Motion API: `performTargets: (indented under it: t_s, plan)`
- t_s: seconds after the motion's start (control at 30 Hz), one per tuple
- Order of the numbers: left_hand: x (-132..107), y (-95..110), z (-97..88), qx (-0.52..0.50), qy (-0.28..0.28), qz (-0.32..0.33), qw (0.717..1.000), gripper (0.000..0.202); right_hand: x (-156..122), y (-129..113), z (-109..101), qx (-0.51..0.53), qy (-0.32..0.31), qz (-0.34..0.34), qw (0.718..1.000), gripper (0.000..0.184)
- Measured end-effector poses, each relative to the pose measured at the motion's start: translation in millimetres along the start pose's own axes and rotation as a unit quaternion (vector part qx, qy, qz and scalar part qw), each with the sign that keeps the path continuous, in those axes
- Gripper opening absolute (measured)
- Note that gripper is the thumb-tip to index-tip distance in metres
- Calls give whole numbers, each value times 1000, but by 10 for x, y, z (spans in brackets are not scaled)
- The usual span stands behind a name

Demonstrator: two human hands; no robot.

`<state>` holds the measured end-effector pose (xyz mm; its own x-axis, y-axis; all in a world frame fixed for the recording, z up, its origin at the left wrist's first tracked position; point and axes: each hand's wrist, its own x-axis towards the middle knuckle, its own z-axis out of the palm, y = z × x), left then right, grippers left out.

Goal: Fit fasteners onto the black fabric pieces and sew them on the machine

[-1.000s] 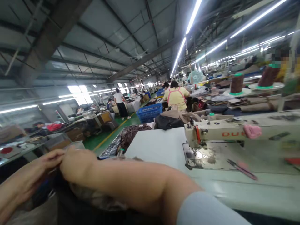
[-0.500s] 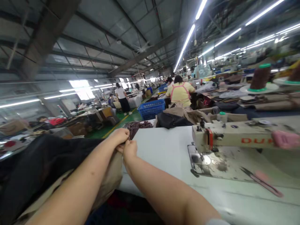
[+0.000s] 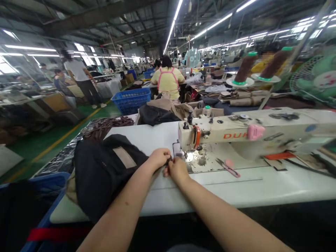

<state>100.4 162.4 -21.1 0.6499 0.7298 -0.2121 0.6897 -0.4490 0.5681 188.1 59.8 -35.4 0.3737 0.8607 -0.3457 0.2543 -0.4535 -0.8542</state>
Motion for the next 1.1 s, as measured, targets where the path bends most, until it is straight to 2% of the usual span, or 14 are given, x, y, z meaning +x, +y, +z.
performTargets:
  t_s: [0.1, 0.2, 0.4, 0.53, 0.6, 0.83, 0.97, 1.1]
  plan:
    - [44, 269, 194, -3, 6, 23, 1000, 19, -64, 171, -321, -35, -1, 29, 999, 33]
    - [68, 492, 305, -4, 9, 35, 999, 15, -117, 285, -564, -71, -6, 52, 996, 33]
    - [90, 739, 353, 38, 19, -6, 999, 18, -71, 358, -805, -132, -34, 70, 988, 33]
    - [101, 806, 365, 76, 30, -43, 996, 25, -15, 307, -895, -170, -39, 61, 983, 29]
    - [101, 823, 368, 91, 31, -51, 994, 26, -19, 275, -932, -190, -20, 52, 980, 25]
    - [102, 849, 357, 130, 23, -53, 990, 24, -210, 378, -923, -230, 138, -9, 963, 13]
    - [112, 851, 349, 154, 23, -40, 987, 22, -296, 526, -856, -225, 181, -95, 953, 19]
    - [118, 846, 354, 178, 25, -34, 983, 24, -320, 625, -819, -235, 187, -176, 938, 21]
